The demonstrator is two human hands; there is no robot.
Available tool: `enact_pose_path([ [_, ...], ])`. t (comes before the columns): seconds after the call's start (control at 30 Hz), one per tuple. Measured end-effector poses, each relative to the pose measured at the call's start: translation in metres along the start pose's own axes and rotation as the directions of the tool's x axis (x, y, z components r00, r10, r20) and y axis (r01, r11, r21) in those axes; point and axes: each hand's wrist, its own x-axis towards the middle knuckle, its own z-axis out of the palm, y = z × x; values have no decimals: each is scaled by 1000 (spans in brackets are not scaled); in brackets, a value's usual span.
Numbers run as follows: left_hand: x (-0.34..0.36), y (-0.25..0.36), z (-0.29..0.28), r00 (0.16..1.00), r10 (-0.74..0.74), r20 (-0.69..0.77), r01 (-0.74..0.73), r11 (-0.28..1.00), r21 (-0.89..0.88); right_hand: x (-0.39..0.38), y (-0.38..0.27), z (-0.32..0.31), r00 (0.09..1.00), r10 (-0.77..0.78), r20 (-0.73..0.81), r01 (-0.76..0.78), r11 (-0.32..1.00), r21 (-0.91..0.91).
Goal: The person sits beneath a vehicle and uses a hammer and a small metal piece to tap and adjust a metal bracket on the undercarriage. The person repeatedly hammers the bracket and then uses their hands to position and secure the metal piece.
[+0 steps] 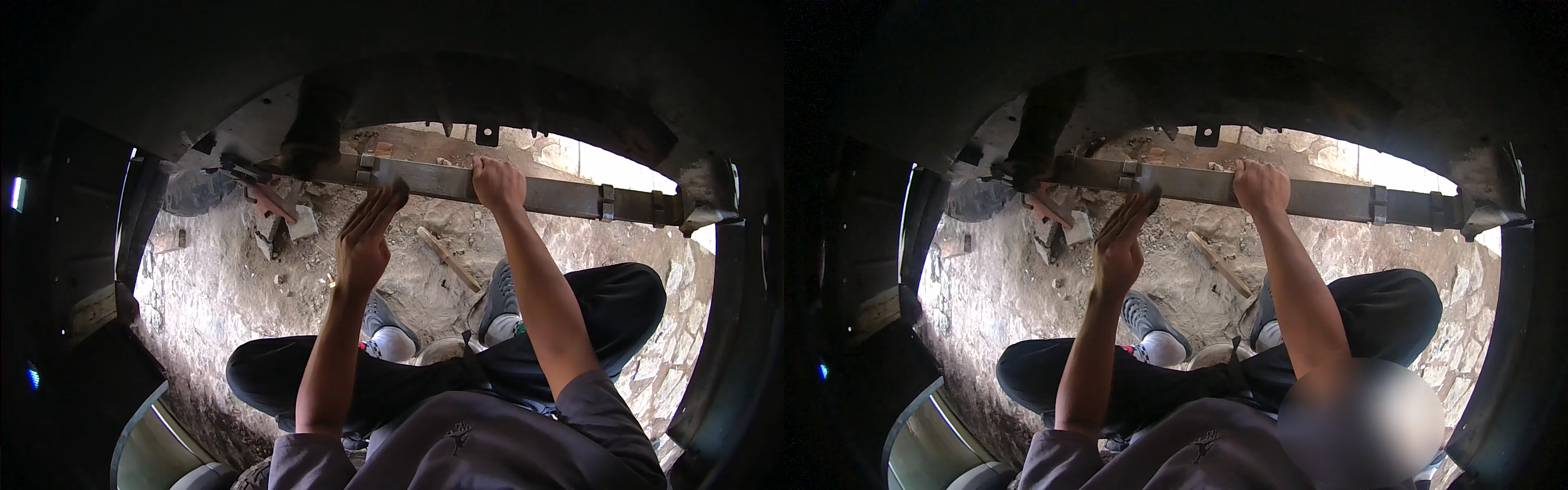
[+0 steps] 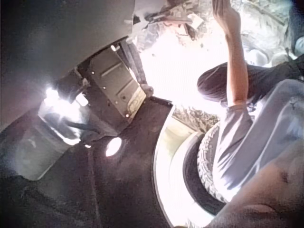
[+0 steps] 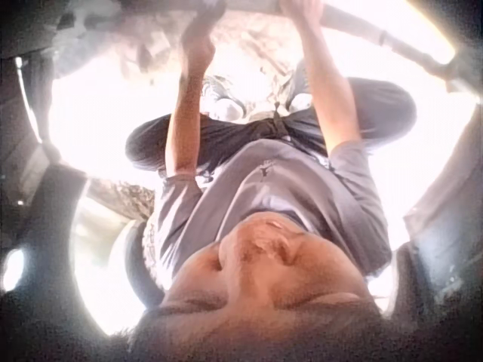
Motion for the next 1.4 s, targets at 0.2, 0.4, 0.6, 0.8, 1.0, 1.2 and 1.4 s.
enact_pose_path([
  [0.2,12,-45,36,953,-1,303,-46,988,150,-2,-1,-3,1000,-9,15,8,1000,7],
  [0.4,18,-43,46,948,-13,318,-72,965,254,-4,-2,-4,999,-35,-10,35,999,-19],
  [0.6,46,-46,52,914,-77,399,-108,901,421,-3,-3,-1,1000,-11,25,11,1000,2],
  [0.8,18,-40,38,888,-49,458,-136,922,362,0,5,0,999,-41,9,41,999,7],
  [1.0,53,-59,73,948,-86,306,-67,887,458,1,1,5,999,-25,27,26,999,-20],
  [1.2,11,-42,65,924,-82,373,-113,874,472,-4,4,-2,998,-53,23,53,999,13],
  [1.4,20,-47,52,921,-61,384,-128,885,448,-3,0,-3,999,-53,14,53,999,7],
])
